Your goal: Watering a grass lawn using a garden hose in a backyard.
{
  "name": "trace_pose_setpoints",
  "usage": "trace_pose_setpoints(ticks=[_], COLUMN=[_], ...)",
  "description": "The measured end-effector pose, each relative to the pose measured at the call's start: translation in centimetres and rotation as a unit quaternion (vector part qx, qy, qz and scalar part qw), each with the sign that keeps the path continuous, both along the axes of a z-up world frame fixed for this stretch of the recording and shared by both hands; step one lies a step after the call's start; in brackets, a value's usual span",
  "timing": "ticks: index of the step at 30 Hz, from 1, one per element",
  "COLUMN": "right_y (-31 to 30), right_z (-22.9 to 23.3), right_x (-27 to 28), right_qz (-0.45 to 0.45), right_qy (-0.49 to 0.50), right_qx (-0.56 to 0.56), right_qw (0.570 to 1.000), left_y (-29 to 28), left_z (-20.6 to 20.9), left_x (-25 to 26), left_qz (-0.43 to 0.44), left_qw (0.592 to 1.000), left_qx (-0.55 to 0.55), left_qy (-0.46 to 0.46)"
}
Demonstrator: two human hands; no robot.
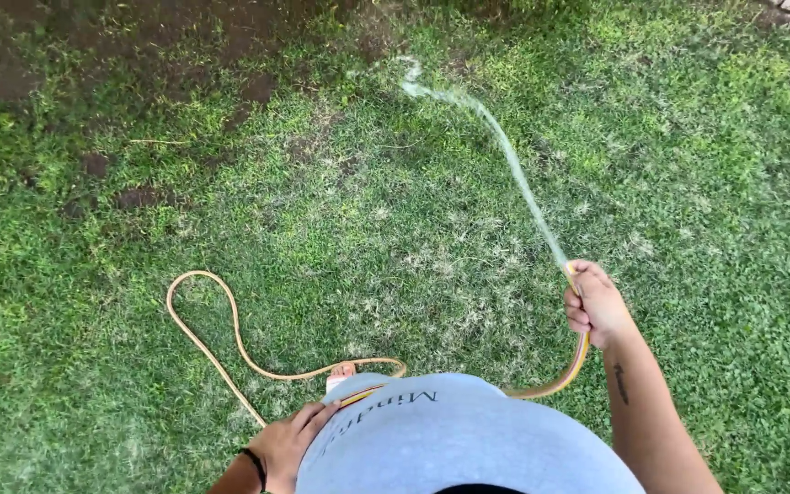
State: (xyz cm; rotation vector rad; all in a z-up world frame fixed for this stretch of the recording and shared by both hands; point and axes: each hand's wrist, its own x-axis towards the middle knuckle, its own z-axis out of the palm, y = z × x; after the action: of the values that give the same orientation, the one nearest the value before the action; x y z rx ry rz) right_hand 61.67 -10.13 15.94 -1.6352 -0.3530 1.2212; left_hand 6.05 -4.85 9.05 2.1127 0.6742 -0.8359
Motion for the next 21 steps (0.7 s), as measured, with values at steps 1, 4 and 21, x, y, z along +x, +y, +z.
trace_pose_setpoints(ticks=[1, 4, 21], right_y=[0.2, 1.3, 6.1], right_z=[0.1, 0.2, 2.5], right_x=[-0.6, -2.4, -11.7], right_qz=[0.000, -0.053, -0.046], right_qy=[0.001, -0.009, -0.005], right_qx=[0.000, -0.007, -0.019], right_qw=[1.000, 0.999, 0.999], left_y=[0.4, 2.0, 6.8], left_z=[0.1, 0.9, 1.2], left_x=[-0.5, -2.0, -10.1], left_qz=[0.000, -0.020, -0.033], left_qw=[1.000, 0.999, 0.999], left_qx=[0.000, 0.018, 0.040], left_qy=[0.001, 0.019, 0.017])
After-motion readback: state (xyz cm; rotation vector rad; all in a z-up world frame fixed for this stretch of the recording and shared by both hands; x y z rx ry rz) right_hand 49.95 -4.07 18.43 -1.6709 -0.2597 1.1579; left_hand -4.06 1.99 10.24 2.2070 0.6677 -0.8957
